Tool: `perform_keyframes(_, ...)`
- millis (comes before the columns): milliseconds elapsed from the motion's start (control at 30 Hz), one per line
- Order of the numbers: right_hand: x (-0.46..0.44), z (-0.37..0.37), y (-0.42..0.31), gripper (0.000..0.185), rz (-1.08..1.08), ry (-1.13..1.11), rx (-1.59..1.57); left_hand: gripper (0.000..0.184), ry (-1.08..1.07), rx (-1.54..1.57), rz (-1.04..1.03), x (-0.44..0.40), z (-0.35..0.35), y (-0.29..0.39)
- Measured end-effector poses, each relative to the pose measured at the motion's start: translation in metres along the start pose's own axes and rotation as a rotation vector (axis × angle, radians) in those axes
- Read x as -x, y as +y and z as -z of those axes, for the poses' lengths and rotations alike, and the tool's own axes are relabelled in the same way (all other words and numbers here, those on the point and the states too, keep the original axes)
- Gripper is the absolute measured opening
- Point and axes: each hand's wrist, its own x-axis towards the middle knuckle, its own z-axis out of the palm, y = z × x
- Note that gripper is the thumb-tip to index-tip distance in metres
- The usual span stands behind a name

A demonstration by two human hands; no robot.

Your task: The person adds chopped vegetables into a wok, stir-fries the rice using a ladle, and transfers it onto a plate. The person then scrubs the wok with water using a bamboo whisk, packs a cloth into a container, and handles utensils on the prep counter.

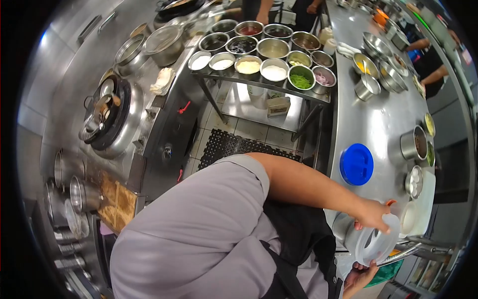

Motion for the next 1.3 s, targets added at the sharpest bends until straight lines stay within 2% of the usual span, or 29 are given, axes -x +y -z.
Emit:
perform_keyframes(67, 0.008, -0.012, 0.002, 0.049, -0.007, -0.074, 0.038, 0.070, 0.067, -0.323, -0.066, 0.014, 0.000, -0.003)
perform_keyframes(100, 0.008, -0.009, 0.012, 0.051, 0.012, -0.084, 0.038, 0.068, 0.126, -0.206, -0.074, 0.031, 0.002, -0.004)
perform_keyframes(200, 0.022, -0.042, 0.024, 0.055, 0.092, -0.178, 0.078, 0.063, 0.295, -0.264, -0.077, 0.050, 0.016, -0.038)
perform_keyframes(267, 0.056, -0.093, 0.020, 0.056, 0.105, -0.271, 0.054, 0.061, 0.374, -0.182, -0.073, 0.100, 0.032, -0.042)
perform_keyframes(300, 0.063, -0.111, 0.019, 0.056, 0.129, -0.315, 0.168, 0.061, 0.458, -0.151, -0.072, 0.125, 0.041, -0.046)
perform_keyframes(400, 0.095, -0.172, 0.036, 0.058, 0.100, -0.530, 0.255, 0.062, 0.667, -0.025, -0.084, 0.224, 0.064, -0.055)
perform_keyframes(467, 0.122, -0.220, 0.060, 0.058, 0.055, -0.739, 0.273, 0.063, 0.997, -0.118, -0.256, 0.295, 0.071, -0.070)
perform_keyframes(533, 0.161, -0.267, 0.089, 0.059, -0.021, -1.000, 0.267, 0.070, 1.158, -0.111, -0.248, 0.369, 0.074, -0.090)
perform_keyframes(600, 0.218, -0.314, 0.118, 0.062, -0.123, -1.164, 0.272, 0.071, 1.473, -0.177, -0.344, 0.428, 0.070, -0.126)
perform_keyframes(667, 0.272, -0.356, 0.151, 0.064, -0.171, -1.410, 0.273, 0.074, 1.666, -0.164, -0.280, 0.503, 0.047, -0.139)
perform_keyframes(733, 0.331, -0.393, 0.182, 0.064, -0.216, -1.638, 0.316, 0.076, 1.967, -0.372, -0.294, 0.563, 0.024, -0.169)
perform_keyframes(833, 0.442, -0.428, 0.217, 0.053, -0.378, -1.929, 0.322, 0.072, 2.149, -0.024, -0.349, 0.654, -0.031, -0.178)
perform_keyframes(867, 0.466, -0.444, 0.228, 0.050, -0.440, -2.037, 0.432, 0.071, 2.218, 0.092, -0.361, 0.676, -0.046, -0.184)
perform_keyframes(900, 0.501, -0.447, 0.234, 0.045, -0.593, -2.103, 0.332, 0.071, 2.314, 0.142, -0.444, 0.698, -0.064, -0.184)
perform_keyframes(933, 0.533, -0.452, 0.232, 0.042, -0.595, -2.193, 0.282, 0.071, 2.397, 0.194, -0.536, 0.718, -0.080, -0.184)
perform_keyframes(1000, 0.565, -0.467, 0.233, 0.040, -0.659, -2.203, 0.254, 0.067, 2.623, 0.345, -0.479, 0.752, -0.113, -0.198)
perform_keyframes(1067, 0.572, -0.480, 0.238, 0.032, -0.707, -2.241, 0.230, 0.066, 2.872, 0.391, -0.577, 0.771, -0.133, -0.200)
perform_keyframes(1100, 0.566, -0.486, 0.247, 0.032, -0.700, -2.231, 0.230, 0.065, 2.952, 0.402, -0.550, 0.781, -0.144, -0.214)
perform_keyframes(1133, 0.556, -0.491, 0.263, 0.026, -0.580, -2.260, 0.289, 0.064, 3.035, 0.414, -0.524, 0.791, -0.152, -0.233)
perform_keyframes(1233, 0.512, -0.513, 0.313, 0.009, -0.336, -2.314, 0.454, 0.061, 3.263, 0.411, -0.643, 0.809, -0.158, -0.283)
perform_keyframes(1267, 0.485, -0.528, 0.336, 0.007, -0.056, -2.359, 0.639, 0.060, 3.313, 0.399, -0.688, 0.813, -0.158, -0.298)
perform_keyframes(1300, 0.459, -0.537, 0.362, 0.013, 0.182, -2.387, 0.621, 0.058, 3.353, 0.396, -0.837, 0.819, -0.160, -0.310)
